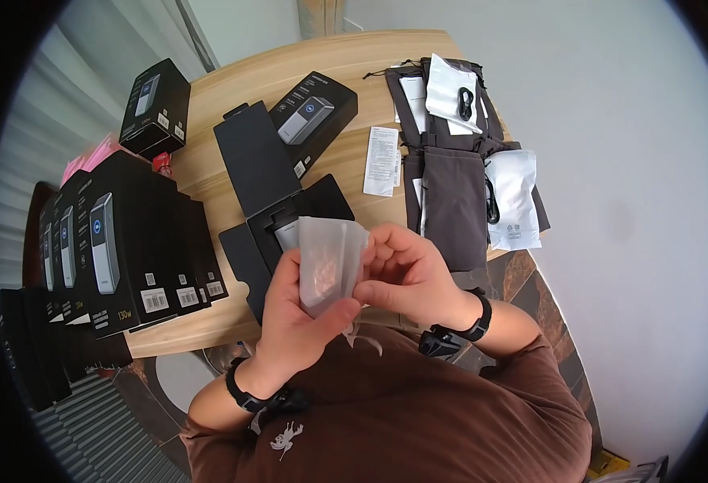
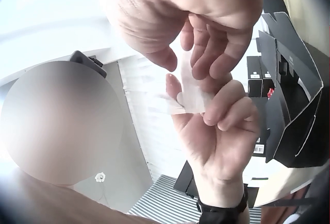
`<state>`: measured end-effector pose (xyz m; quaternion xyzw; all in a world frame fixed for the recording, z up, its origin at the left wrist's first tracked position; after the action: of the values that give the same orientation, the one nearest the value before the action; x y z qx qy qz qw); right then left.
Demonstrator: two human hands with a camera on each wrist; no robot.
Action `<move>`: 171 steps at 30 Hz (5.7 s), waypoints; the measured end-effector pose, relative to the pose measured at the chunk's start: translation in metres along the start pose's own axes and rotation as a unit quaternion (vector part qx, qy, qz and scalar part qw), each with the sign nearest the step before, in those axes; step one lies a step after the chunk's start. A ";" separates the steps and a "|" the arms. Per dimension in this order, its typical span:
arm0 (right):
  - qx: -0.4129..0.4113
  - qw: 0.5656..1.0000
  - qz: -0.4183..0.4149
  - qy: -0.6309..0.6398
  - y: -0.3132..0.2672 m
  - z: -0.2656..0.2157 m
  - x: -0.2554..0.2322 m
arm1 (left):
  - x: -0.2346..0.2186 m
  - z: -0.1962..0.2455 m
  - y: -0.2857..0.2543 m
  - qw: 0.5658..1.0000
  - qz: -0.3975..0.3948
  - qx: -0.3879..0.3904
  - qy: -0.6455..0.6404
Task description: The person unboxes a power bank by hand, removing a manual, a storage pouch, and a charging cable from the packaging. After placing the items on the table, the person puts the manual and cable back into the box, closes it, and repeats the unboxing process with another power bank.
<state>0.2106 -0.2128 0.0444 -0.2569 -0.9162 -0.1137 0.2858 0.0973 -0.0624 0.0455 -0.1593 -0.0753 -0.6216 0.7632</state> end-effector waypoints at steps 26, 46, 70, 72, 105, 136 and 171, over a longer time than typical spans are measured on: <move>0.071 0.994 -0.042 0.077 -0.005 -0.022 -0.012 | -0.018 0.002 -0.001 0.985 0.025 -0.032 -0.167; 0.061 0.997 -0.029 0.050 -0.009 -0.049 -0.008 | -0.015 0.020 -0.005 0.946 0.164 0.208 0.189; -0.068 0.893 -0.031 -0.444 -0.004 -0.047 0.035 | 0.013 0.052 -0.012 0.893 -0.024 0.147 0.426; -0.092 0.887 -0.024 -0.451 -0.007 -0.041 0.036 | 0.014 0.052 -0.013 0.883 -0.024 0.143 0.447; -0.186 0.778 0.045 -0.598 -0.018 -0.061 0.039 | 0.047 0.058 -0.009 0.817 -0.049 0.304 0.487; -0.335 0.766 0.014 -0.548 -0.009 -0.080 -0.023 | 0.003 0.037 0.013 0.980 0.087 0.077 0.160; -0.009 0.941 -0.134 -0.312 -0.003 -0.072 -0.043 | -0.005 0.016 0.016 1.000 -0.021 0.005 0.015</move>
<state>0.2728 -0.2581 0.0780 -0.1571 -0.9843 -0.0729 -0.0344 0.1132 -0.0498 0.0569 -0.1445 -0.0698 -0.6396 0.7517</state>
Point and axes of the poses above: each hand's wrist, its own y-axis towards the middle knuckle, its own x-axis out of the palm, z = x × y, the point moved 3 cm from there along y, towards the middle knuckle, and after that the axes turned 5 degrees about y, right-handed, at the moved point
